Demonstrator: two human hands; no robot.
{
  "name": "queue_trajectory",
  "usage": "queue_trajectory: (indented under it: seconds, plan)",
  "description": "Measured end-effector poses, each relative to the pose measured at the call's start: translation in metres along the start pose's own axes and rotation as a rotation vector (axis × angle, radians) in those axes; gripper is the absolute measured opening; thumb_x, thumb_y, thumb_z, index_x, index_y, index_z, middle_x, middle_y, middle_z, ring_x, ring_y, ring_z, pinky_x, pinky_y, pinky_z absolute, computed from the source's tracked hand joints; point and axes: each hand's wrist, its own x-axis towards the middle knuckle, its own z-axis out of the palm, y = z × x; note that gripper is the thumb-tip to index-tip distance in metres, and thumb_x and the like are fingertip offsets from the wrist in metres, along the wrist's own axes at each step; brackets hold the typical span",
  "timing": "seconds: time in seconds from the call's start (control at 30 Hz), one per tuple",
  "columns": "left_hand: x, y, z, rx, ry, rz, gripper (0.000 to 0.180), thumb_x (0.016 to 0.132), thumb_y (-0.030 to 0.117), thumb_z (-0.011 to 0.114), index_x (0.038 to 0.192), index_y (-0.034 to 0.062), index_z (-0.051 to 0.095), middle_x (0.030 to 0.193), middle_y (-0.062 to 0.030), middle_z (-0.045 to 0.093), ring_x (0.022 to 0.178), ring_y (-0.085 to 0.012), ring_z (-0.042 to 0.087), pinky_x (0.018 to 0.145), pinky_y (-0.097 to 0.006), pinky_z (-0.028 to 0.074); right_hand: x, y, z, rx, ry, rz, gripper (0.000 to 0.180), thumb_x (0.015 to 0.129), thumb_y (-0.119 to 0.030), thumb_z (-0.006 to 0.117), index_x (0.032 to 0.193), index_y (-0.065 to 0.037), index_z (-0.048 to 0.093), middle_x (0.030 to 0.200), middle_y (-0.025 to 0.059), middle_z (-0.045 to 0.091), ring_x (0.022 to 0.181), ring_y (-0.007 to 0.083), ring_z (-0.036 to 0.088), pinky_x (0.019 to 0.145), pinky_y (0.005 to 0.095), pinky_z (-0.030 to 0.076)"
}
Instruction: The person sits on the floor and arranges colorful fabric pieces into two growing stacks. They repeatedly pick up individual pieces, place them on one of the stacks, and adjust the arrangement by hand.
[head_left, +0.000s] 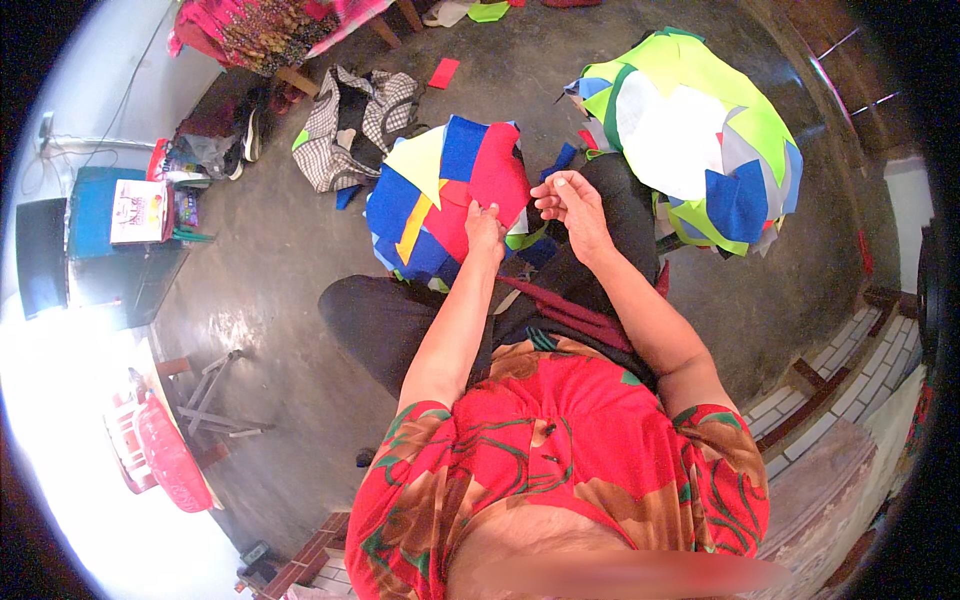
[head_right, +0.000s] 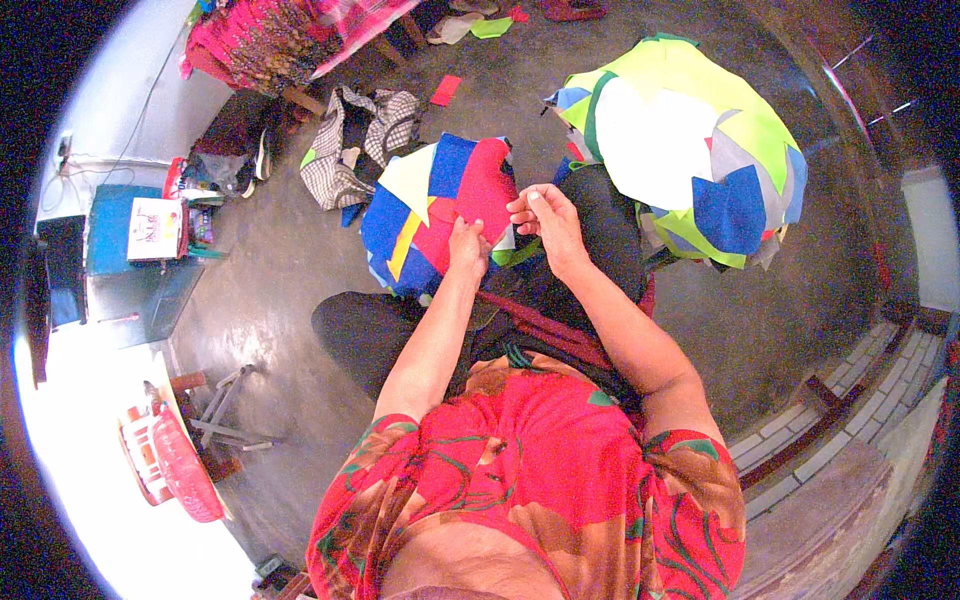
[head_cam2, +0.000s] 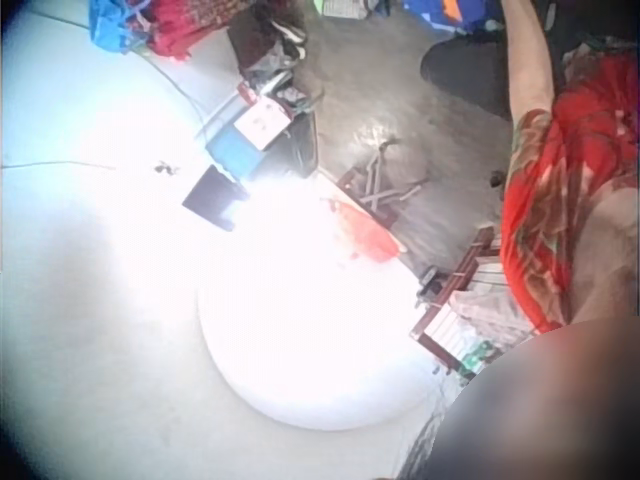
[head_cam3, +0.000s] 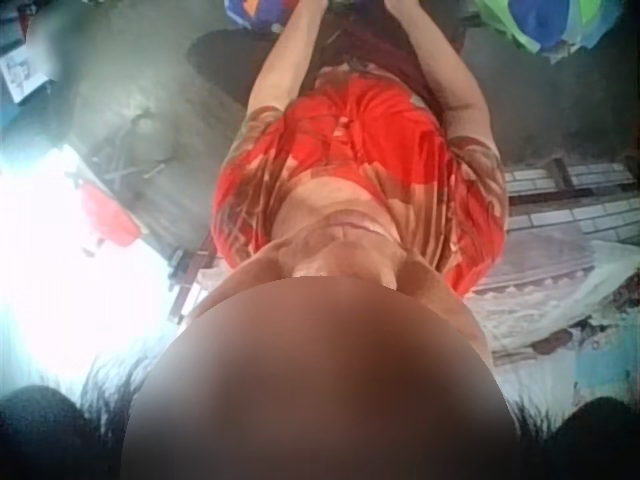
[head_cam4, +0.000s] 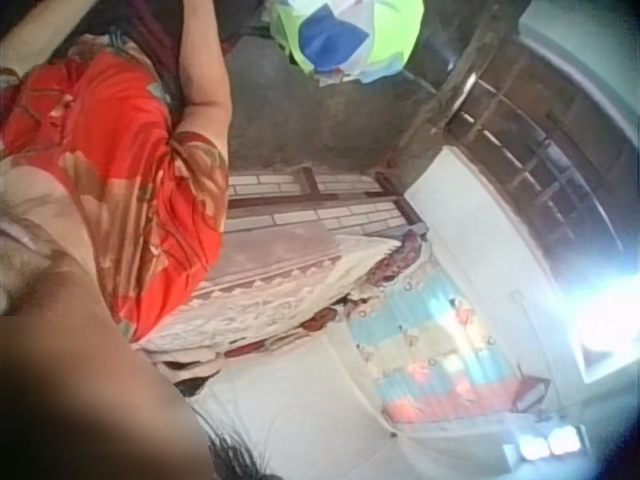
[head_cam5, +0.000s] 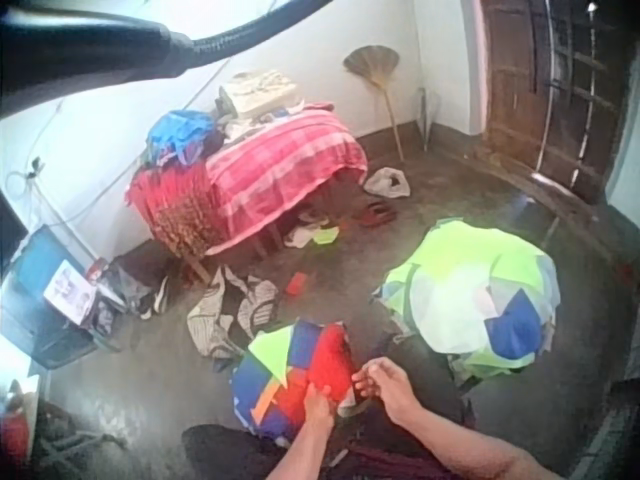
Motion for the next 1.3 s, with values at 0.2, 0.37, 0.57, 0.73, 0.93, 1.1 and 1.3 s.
queue_trajectory:
  seconds: [0.2,0.37,0.57,0.73,0.93,1.1,1.3]
  plan:
    - [-0.007,0.003,-0.012,0.149,0.026,-0.039,0.031,0.081,0.0,0.047,0.112,0.0061,0.043,0.096,-0.007,0.052,0.084,-0.0252,0.057,0.074,-0.047,0.052,-0.002,0.0,0.004,0.01,0.007,-0.008,0.015,0.093,-0.021,0.045,0.093,-0.008,0.053,0.087,0.007,0.062,0.073,0.0115,0.059,0.066,0.0247,0.048]
    - [-0.03,0.009,-0.013,0.114,-0.057,0.005,0.027,0.08,0.007,0.057,0.105,0.0099,0.046,0.079,-0.0027,0.054,0.071,-0.0173,0.058,0.065,-0.035,0.051,0.004,0.006,-0.003,0.0,0.041,-0.014,0.016,0.091,-0.021,0.046,0.094,-0.007,0.053,0.085,0.0085,0.063,0.07,0.013,0.06,0.062,0.0254,0.05]
    - [-0.072,0.029,-0.037,0.182,-0.106,0.098,0.05,0.085,0.011,0.056,0.127,0.001,0.031,0.11,-0.0169,0.053,0.092,-0.0268,0.059,0.074,-0.036,0.051,0.004,0.008,-0.002,0.008,-0.028,-0.013,0.014,0.091,-0.02,0.048,0.091,-0.007,0.053,0.082,0.0065,0.062,0.069,0.0105,0.058,0.061,0.0228,0.048]
    - [-0.082,0.036,-0.058,0.209,-0.171,0.089,0.035,0.086,0.013,0.054,0.116,0.0009,0.041,0.101,-0.0155,0.057,0.087,-0.0251,0.06,0.073,-0.034,0.051,-0.012,-0.007,0.004,-0.009,-0.114,-0.115,0.012,0.091,-0.018,0.049,0.092,-0.007,0.052,0.084,0.0052,0.061,0.071,0.0083,0.056,0.064,0.0214,0.046]
    - [-0.081,0.04,-0.066,0.225,-0.179,0.041,0.031,0.085,0.015,0.055,0.111,0.0017,0.044,0.097,-0.0142,0.058,0.083,-0.0213,0.061,0.071,-0.031,0.051,-0.062,-0.059,-0.015,-0.685,0.115,-0.645,0.011,0.081,-0.006,0.058,0.092,-0.003,0.056,0.089,0.0065,0.061,0.079,0.0138,0.058,0.071,0.0249,0.046]
    - [-0.078,0.036,-0.069,0.234,-0.21,0.037,0.033,0.085,0.017,0.055,0.111,0.0017,0.044,0.096,-0.0139,0.058,0.084,-0.0228,0.061,0.07,-0.033,0.052,-0.078,-0.11,-0.083,-1.446,0.619,-0.968,0.028,0.072,-0.01,0.065,0.099,-0.007,0.056,0.104,0.0124,0.057,0.1,0.0301,0.051,0.087,0.0386,0.038]
    - [-0.077,0.038,-0.068,0.216,-0.229,0.04,0.03,0.085,0.014,0.054,0.111,0.0016,0.044,0.095,-0.0143,0.058,0.084,-0.0227,0.061,0.069,-0.032,0.052,-0.08,-0.101,-0.136,-1.635,0.822,-0.822,0.041,0.071,-0.018,0.067,0.107,-0.008,0.05,0.12,0.0131,0.049,0.112,0.0313,0.044,0.093,0.042,0.035]
